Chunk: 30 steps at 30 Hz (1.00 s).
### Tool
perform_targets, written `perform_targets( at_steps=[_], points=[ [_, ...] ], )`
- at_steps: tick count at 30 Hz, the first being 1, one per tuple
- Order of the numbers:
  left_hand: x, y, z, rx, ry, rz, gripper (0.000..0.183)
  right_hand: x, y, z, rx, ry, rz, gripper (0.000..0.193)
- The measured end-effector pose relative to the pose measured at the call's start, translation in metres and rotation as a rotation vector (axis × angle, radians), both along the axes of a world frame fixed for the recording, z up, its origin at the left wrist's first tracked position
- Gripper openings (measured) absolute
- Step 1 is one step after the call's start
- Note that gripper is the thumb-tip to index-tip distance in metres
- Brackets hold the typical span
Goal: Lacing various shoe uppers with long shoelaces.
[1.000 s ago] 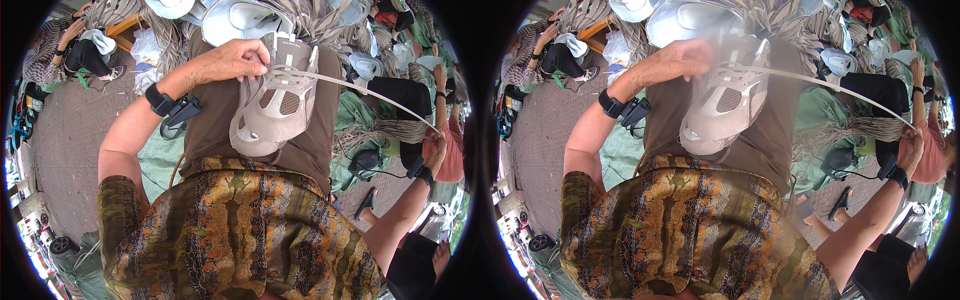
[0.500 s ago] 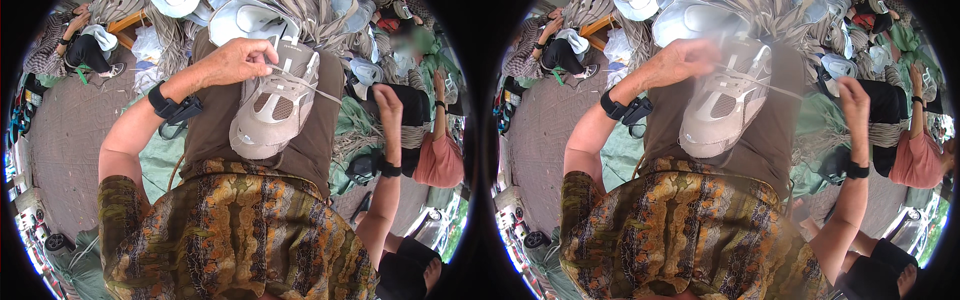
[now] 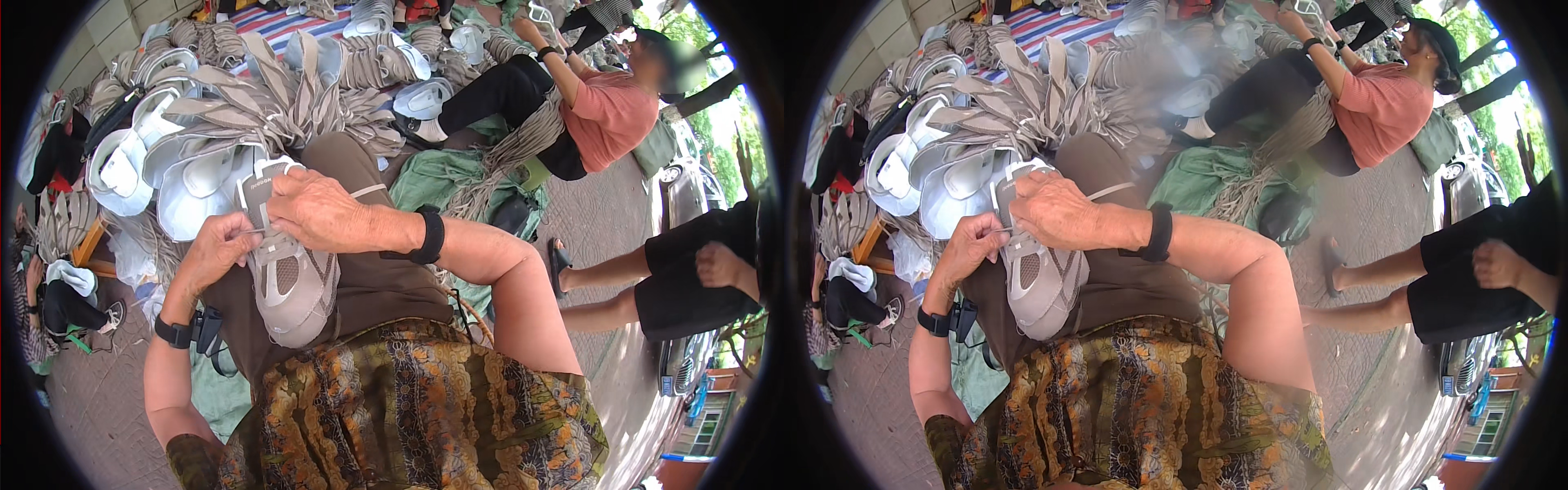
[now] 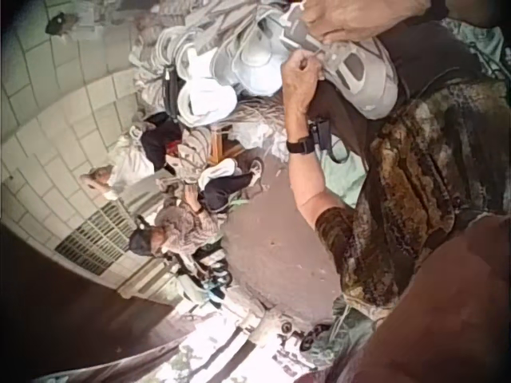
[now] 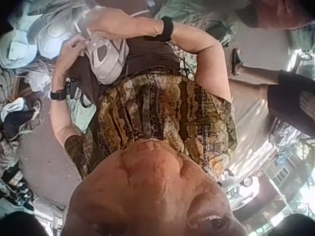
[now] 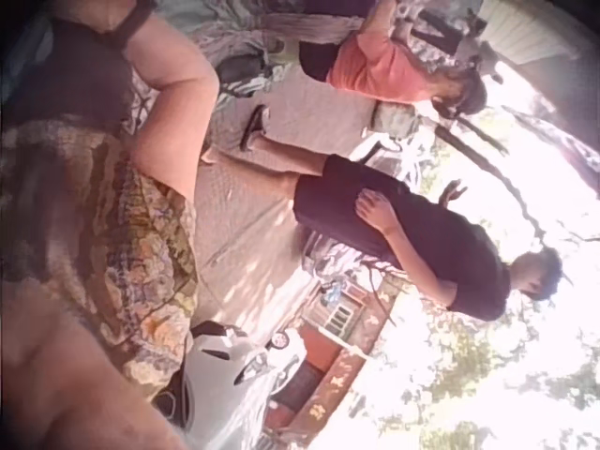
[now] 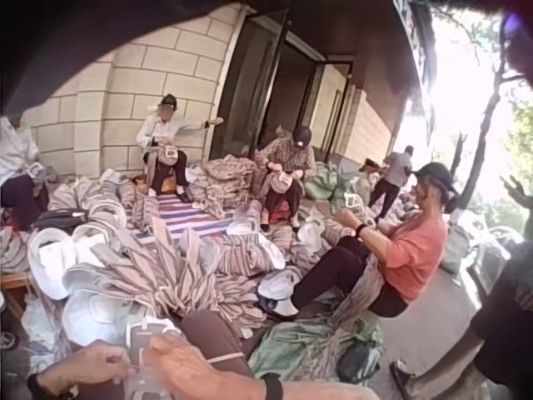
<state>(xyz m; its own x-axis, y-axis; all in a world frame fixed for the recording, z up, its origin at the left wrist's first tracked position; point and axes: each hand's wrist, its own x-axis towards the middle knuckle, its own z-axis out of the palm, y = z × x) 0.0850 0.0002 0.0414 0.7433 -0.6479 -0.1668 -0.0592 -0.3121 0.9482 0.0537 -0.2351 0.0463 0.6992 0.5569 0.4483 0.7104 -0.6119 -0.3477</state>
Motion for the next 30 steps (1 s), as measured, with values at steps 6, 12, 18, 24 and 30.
perform_targets(
  at_steps=[6, 12, 18, 24, 30],
  points=[
    [-0.003, -0.004, 0.0, 0.05, 0.004, 0.018, 0.014, 0.0, -0.001, 0.001, -0.055, -0.036, 0.055, 0.016],
    [0.005, -0.003, 0.001, 0.094, 0.07, 0.061, 0.015, 0.012, -0.003, -0.005, 0.104, 0.101, 0.068, 0.013],
    [0.001, -0.009, -0.004, -0.011, -0.02, 0.009, 0.02, 0.012, -0.007, 0.013, 0.115, 0.227, 0.131, 0.02],
    [-0.005, -0.002, -0.001, -0.099, 0.107, 0.099, 0.017, 0.001, -0.018, 0.027, -0.006, 0.462, 0.003, 0.024],
    [-0.009, 0.006, -0.005, -0.127, 0.018, 0.082, 0.017, 0.005, -0.021, 0.016, 0.168, 0.562, 0.038, 0.029]
  ],
)
